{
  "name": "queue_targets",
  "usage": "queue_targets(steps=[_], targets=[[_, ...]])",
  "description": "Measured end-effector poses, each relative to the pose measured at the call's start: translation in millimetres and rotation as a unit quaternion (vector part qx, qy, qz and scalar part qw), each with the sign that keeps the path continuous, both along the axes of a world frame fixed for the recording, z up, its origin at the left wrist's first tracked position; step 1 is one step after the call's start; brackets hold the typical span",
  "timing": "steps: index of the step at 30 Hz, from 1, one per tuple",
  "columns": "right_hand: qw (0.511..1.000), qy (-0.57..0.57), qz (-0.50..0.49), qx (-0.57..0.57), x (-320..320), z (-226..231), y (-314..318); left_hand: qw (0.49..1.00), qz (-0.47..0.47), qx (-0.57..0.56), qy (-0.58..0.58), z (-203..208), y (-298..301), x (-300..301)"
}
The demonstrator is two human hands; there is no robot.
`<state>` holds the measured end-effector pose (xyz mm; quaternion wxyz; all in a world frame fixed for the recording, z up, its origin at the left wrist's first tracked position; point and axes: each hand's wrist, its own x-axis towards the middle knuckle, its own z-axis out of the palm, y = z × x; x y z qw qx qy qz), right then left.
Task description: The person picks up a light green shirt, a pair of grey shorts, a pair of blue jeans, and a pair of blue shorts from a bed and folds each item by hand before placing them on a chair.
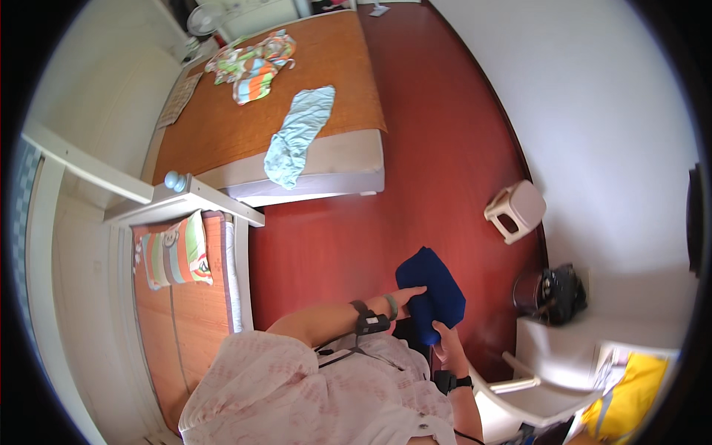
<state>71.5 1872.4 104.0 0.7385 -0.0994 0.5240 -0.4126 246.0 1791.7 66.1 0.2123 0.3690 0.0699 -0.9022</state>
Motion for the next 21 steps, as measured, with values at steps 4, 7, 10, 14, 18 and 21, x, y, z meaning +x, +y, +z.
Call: queue_targets(steps=[4, 7, 10, 14, 18, 21], targets=[[0.995, -0.064, 0.076, 0.026, 12.4, -1.1, -73.0, 0.991, 0.133, -0.028, 0.005, -11.5, -43.1, 26.6], [0.979, -0.106, 0.166, 0.045, 13.5, 2.5, -129.3, 0.983, 0.177, -0.028, -0.047, -15.2, -78.5, 41.1], [0.962, -0.058, 0.254, 0.082, -1.8, -21.7, -183.9, 0.961, 0.25, 0.023, -0.111, -25.0, -118.0, 61.9], [0.954, -0.028, 0.288, 0.073, -12.7, -26.5, -263.9, 0.904, 0.397, 0.039, -0.155, -39.9, -151.3, 100.9], [0.956, -0.052, 0.277, 0.076, -39.7, -77.6, -343.0, 0.874, 0.466, 0.032, -0.137, -33.1, -173.4, 121.3], [0.958, -0.02, 0.274, 0.087, -29.3, -71.3, -397.1, 0.832, 0.519, 0.007, -0.194, -10.7, -177.3, 135.4]])
